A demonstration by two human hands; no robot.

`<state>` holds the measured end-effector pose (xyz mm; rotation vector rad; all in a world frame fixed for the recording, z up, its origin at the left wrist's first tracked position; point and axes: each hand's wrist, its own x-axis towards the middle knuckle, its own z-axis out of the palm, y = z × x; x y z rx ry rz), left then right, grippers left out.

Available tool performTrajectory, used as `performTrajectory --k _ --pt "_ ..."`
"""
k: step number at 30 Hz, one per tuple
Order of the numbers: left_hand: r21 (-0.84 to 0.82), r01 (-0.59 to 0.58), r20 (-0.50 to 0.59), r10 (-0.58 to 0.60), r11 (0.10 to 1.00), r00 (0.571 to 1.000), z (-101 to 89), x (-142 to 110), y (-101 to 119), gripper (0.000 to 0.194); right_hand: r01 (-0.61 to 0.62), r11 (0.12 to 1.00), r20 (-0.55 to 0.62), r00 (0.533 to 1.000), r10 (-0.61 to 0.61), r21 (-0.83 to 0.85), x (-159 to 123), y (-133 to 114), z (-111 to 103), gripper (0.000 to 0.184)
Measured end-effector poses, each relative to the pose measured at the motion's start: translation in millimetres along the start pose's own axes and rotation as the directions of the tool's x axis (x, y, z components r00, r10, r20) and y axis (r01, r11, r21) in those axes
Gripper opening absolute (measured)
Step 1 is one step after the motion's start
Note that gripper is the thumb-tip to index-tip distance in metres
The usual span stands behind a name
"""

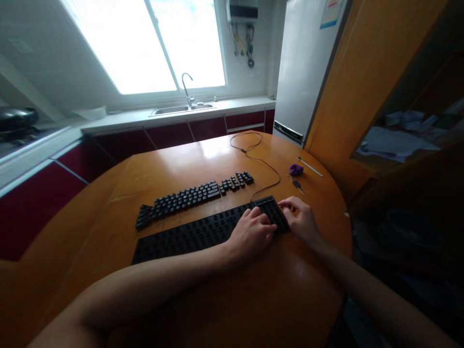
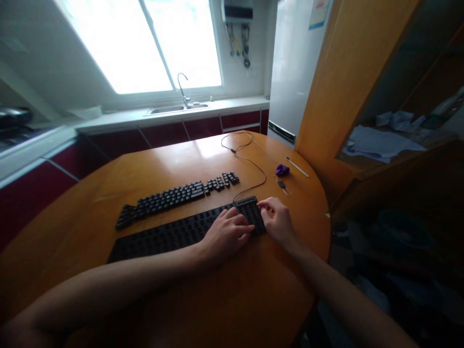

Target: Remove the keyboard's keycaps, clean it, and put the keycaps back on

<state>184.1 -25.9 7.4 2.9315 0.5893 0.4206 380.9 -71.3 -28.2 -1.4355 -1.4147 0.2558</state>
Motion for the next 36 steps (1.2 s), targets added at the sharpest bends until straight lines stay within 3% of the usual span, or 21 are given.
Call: performTrajectory --k 4,8,16,21,27,32,36 --pt "0.058 -0.014 0.033 0.012 0.998 0.999 -1.5 5.0 5.4 0.032 -0.010 1.000 0.003 1.000 0.010 -0.009 -0.8 0.3 0.6 0.017" --pt "0.014 0.008 0.044 -0.008 1.000 0.999 1.4 6.2 1.3 0.042 -0.014 1.000 0.006 1.000 0.014 -0.017 -1.7 0.4 1.5 0.018" --pt "0.039 -0.027 0.062 0.025 0.999 0.998 1.0 -5.9 -2.4 0.033 -0.030 0.999 0.018 0.999 0.031 -0.021 -1.1 -0.1 3.1 0.017" --pt "-0.041 -0.002 0.065 0.005 0.999 0.998 0.0 -15.6 -6.8 0.029 -0.047 0.999 -0.022 0.999 0.047 -0.010 0.8 1.7 2.0 0.018" --pt "-0.166 0.098 -0.012 -0.102 0.981 0.995 -15.4 -13.5 -33.2 0.037 -0.085 0.996 -0.086 0.993 0.084 -0.004 5.1 0.4 -2.4 0.020" --pt "-0.154 0.186 0.091 -0.173 0.970 0.981 -34.8 -7.6 -68.1 0.027 -0.103 0.995 -0.096 0.990 0.103 0.008 7.4 2.3 -4.1 0.021" --pt "-0.124 0.215 0.116 -0.201 0.969 0.973 -37.8 -4.4 -82.6 0.028 -0.088 0.996 -0.075 0.993 0.087 -0.008 15.3 1.3 -5.1 0.021"
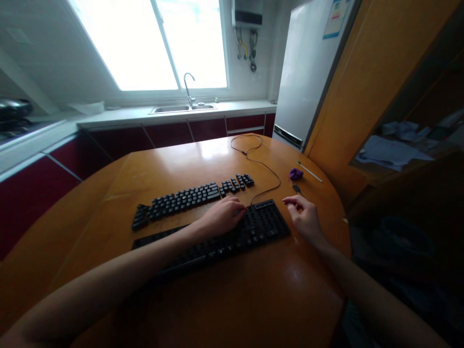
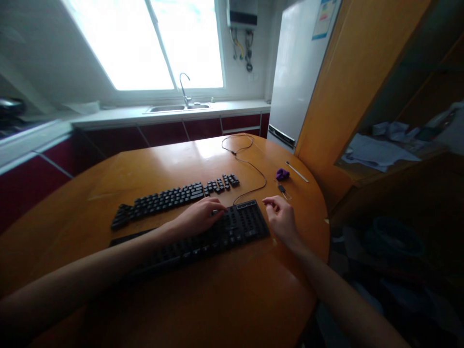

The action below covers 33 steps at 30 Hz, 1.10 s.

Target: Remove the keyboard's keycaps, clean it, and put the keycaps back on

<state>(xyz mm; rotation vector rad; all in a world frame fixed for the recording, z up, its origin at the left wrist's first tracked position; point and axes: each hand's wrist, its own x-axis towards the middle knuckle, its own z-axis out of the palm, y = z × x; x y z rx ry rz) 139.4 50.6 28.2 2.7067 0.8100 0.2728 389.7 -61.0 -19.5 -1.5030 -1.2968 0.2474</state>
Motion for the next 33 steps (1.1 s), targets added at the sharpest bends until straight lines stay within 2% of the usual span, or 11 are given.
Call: performTrajectory --k 3,6,11,15,19,23,25,30,33 --pt "-0.022 0.024 -0.001 -0.024 0.999 1.000 5.0 5.0 0.5 0.028 0.080 0.996 0.068 0.995 -0.077 -0.039 17.6 -5.8 3.5 0.021" --pt "-0.052 -0.003 -0.047 0.000 0.999 0.999 15.0 7.6 4.5 0.028 0.199 0.976 0.179 0.967 -0.180 -0.089 46.1 -9.1 14.6 0.020" --pt "-0.109 -0.012 -0.172 -0.008 0.994 0.985 28.6 7.8 3.1 0.029 0.337 0.910 0.318 0.913 -0.254 -0.240 98.3 4.8 50.4 0.020" --pt "-0.191 -0.014 -0.243 -0.034 0.981 0.969 33.9 8.4 -3.0 0.023 0.431 0.845 0.438 0.857 -0.273 -0.317 125.2 20.1 80.0 0.016" --pt "-0.217 -0.019 -0.242 -0.035 0.976 0.970 37.8 8.0 -4.5 0.023 0.516 0.789 0.525 0.797 -0.299 -0.335 135.0 27.1 95.1 0.016" --pt "-0.237 -0.035 -0.244 -0.024 0.971 0.970 40.7 7.2 -4.8 0.023 0.580 0.752 0.566 0.750 -0.343 -0.313 134.3 31.8 95.2 0.013" --pt "-0.249 -0.041 -0.243 -0.022 0.968 0.970 41.9 7.4 -5.4 0.023 0.587 0.754 0.559 0.746 -0.363 -0.293 133.2 33.5 92.6 0.012" --pt "-0.260 -0.041 -0.239 -0.024 0.965 0.971 43.0 8.8 -6.2 0.022 0.550 0.796 0.511 0.774 -0.373 -0.252 134.4 33.2 89.6 0.016" --pt "-0.248 -0.035 -0.236 -0.025 0.968 0.972 42.2 8.9 -5.6 0.023 0.549 0.800 0.521 0.769 -0.371 -0.242 135.9 32.6 92.8 0.018"
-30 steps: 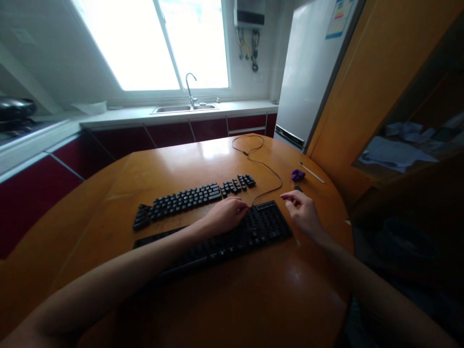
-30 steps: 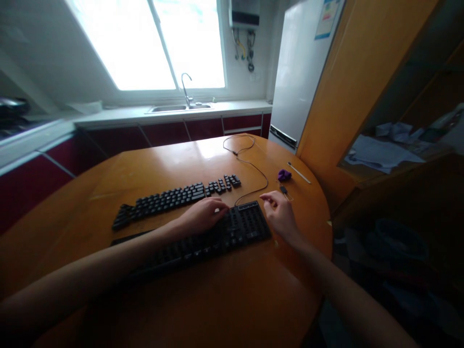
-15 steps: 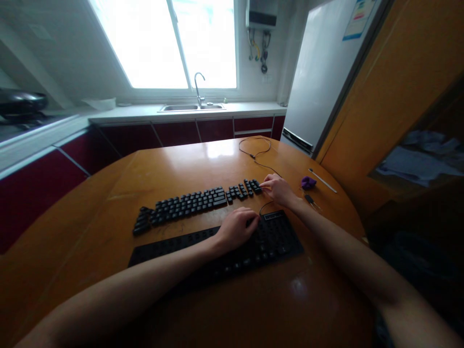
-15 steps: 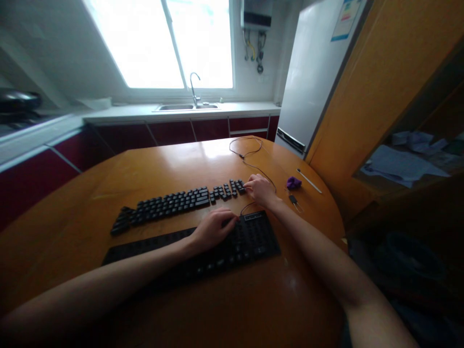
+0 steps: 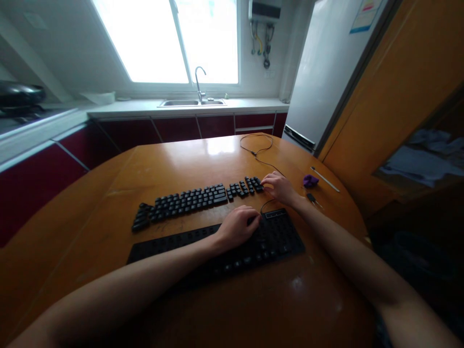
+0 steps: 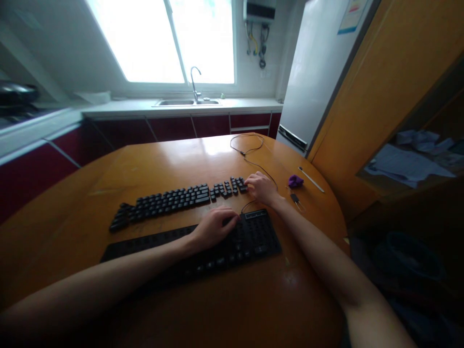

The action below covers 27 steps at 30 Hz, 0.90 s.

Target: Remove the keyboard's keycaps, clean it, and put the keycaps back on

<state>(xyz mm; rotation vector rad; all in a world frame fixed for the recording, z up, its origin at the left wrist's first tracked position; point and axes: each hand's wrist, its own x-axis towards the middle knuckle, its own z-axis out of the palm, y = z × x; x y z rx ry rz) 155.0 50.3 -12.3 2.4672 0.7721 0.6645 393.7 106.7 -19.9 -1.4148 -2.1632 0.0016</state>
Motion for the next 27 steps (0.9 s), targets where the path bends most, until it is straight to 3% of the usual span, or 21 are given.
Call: performTrajectory --k 14,21,27 --pt "0.024 0.009 0.009 -0.009 1.000 1.000 0.6 -0.2 -0.9 0.023 -0.121 0.987 -0.006 0.993 0.121 -0.107 0.6 -9.9 5.1 0.008" --pt "0.018 0.007 -0.006 -0.007 1.000 1.000 2.7 -0.5 -2.3 0.022 -0.324 0.931 -0.025 0.946 0.325 -0.168 7.1 -19.4 9.6 0.036" --pt "0.009 0.010 -0.008 -0.010 1.000 1.000 3.2 0.3 -3.0 0.022 -0.360 0.924 0.023 0.930 0.366 -0.130 7.1 -22.4 13.3 0.030"
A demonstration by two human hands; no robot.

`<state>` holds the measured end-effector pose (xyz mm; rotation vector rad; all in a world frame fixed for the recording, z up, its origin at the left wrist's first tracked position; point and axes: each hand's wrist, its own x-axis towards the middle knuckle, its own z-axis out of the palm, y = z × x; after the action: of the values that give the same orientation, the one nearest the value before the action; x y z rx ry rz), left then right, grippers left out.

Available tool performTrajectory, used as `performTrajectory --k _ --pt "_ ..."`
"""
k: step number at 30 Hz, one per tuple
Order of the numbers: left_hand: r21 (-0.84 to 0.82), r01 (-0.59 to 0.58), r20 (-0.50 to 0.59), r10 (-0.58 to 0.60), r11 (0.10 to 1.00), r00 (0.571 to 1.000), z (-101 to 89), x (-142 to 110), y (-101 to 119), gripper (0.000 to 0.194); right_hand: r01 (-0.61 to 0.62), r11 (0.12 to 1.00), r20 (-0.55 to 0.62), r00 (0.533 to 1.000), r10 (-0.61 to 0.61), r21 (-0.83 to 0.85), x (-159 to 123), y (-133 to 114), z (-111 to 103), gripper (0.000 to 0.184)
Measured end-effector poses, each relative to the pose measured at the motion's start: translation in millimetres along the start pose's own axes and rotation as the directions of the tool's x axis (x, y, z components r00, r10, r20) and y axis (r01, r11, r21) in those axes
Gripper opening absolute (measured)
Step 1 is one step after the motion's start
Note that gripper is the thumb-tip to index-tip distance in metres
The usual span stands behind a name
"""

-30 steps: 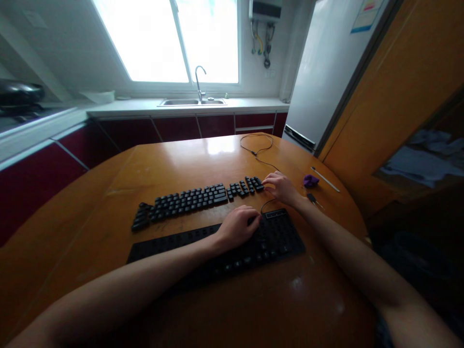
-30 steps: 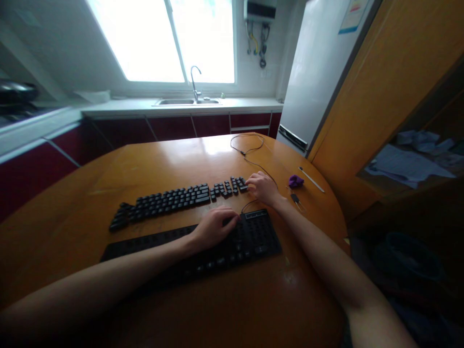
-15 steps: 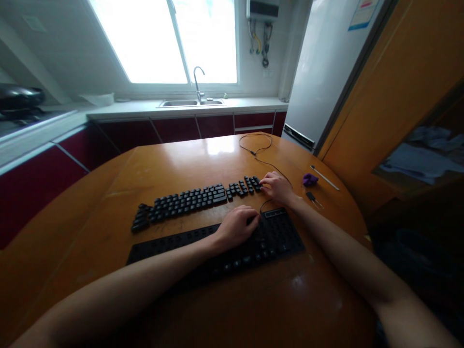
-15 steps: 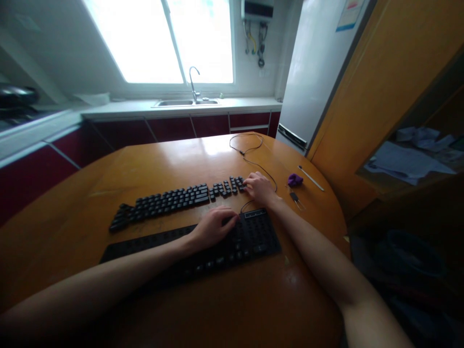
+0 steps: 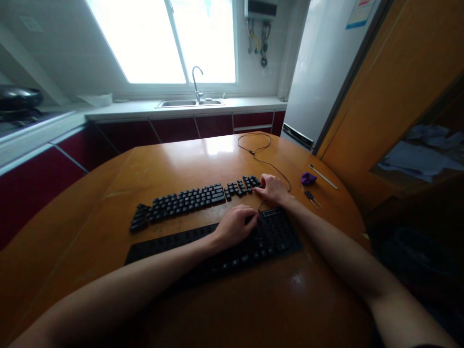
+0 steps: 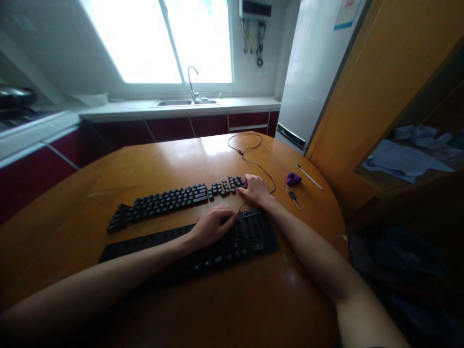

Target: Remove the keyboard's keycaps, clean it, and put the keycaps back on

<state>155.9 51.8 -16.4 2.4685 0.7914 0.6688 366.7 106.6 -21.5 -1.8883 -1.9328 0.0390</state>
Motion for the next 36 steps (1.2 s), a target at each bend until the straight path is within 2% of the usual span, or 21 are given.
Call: performTrajectory --k 4,8,12,15,18,20,25,36 --pt "-0.007 0.008 0.014 -0.007 1.000 1.000 -1.1 0.3 0.1 0.024 -0.007 0.999 0.002 1.000 0.007 0.041 -2.4 0.4 -9.9 0.018" --pt "-0.017 0.000 0.016 0.000 1.000 1.000 -1.1 0.1 -1.1 0.022 0.028 0.976 -0.044 0.999 -0.019 0.217 -21.6 11.3 -35.3 0.015" --pt "-0.012 -0.005 0.013 0.005 1.000 1.000 -0.3 0.1 -2.4 0.022 0.121 0.894 -0.074 0.992 -0.098 0.432 -72.8 27.8 -65.5 0.023" --pt "-0.011 -0.005 0.015 0.006 1.000 1.000 -0.4 0.5 -2.7 0.022 0.163 0.845 -0.015 0.983 -0.180 0.509 -119.8 38.6 -81.9 0.024" --pt "-0.012 -0.007 0.023 0.007 1.000 1.000 -0.7 1.3 -2.6 0.023 0.187 0.806 0.049 0.965 -0.259 0.562 -156.1 46.6 -88.0 0.025" --pt "-0.015 -0.005 0.026 0.005 1.000 1.000 -0.8 1.8 -2.4 0.023 0.184 0.794 0.074 0.958 -0.276 0.579 -170.8 49.3 -86.9 0.025" --pt "-0.009 -0.005 0.021 0.005 1.000 1.000 -1.0 1.7 -2.3 0.024 0.158 0.807 0.101 0.961 -0.259 0.569 -183.8 48.7 -79.4 0.025" --pt "-0.018 -0.016 0.012 0.016 1.000 1.000 -0.5 1.7 -2.4 0.023 0.398 0.823 0.068 0.885 -0.461 0.406 -179.1 46.2 -80.6 0.030"
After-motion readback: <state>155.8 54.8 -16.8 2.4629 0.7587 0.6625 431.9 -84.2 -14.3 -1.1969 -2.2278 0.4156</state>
